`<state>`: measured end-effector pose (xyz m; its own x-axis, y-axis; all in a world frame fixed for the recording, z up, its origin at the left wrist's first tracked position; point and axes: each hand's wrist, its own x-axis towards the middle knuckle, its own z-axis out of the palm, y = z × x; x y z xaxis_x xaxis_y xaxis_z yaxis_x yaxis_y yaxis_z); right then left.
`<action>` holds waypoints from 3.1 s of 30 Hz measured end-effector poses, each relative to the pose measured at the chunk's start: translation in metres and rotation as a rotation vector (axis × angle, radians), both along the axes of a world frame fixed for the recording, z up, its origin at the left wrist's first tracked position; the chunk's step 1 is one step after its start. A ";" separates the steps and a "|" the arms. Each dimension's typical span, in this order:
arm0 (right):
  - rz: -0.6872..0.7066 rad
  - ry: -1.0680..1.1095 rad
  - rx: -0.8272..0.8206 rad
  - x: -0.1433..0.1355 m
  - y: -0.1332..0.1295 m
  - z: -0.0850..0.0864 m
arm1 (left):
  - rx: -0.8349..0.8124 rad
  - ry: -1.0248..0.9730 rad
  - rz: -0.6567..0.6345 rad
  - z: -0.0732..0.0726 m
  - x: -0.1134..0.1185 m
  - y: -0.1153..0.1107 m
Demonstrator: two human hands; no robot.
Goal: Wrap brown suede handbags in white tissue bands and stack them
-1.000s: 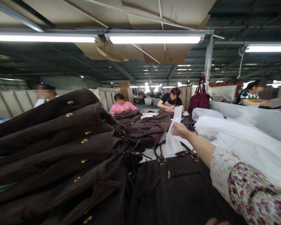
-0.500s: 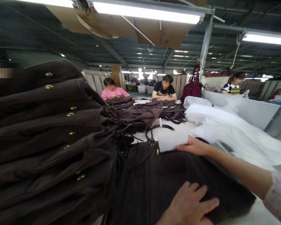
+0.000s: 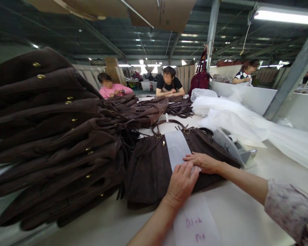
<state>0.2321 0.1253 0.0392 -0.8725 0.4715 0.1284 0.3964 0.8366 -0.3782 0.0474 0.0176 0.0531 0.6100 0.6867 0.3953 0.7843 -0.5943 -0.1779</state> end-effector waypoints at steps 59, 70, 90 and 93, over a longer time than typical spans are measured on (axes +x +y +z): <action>0.089 0.274 0.439 0.020 -0.161 -0.011 | -0.146 0.157 -0.102 -0.001 -0.042 -0.041; -0.028 0.264 0.549 0.023 -0.165 -0.007 | -0.091 0.107 -0.128 -0.005 -0.040 -0.044; 0.060 0.155 0.401 0.022 -0.134 0.006 | -0.402 -0.038 -0.222 0.011 -0.057 -0.049; -0.001 0.242 0.206 0.032 -0.138 -0.004 | -0.455 -0.095 -0.275 0.017 -0.063 -0.053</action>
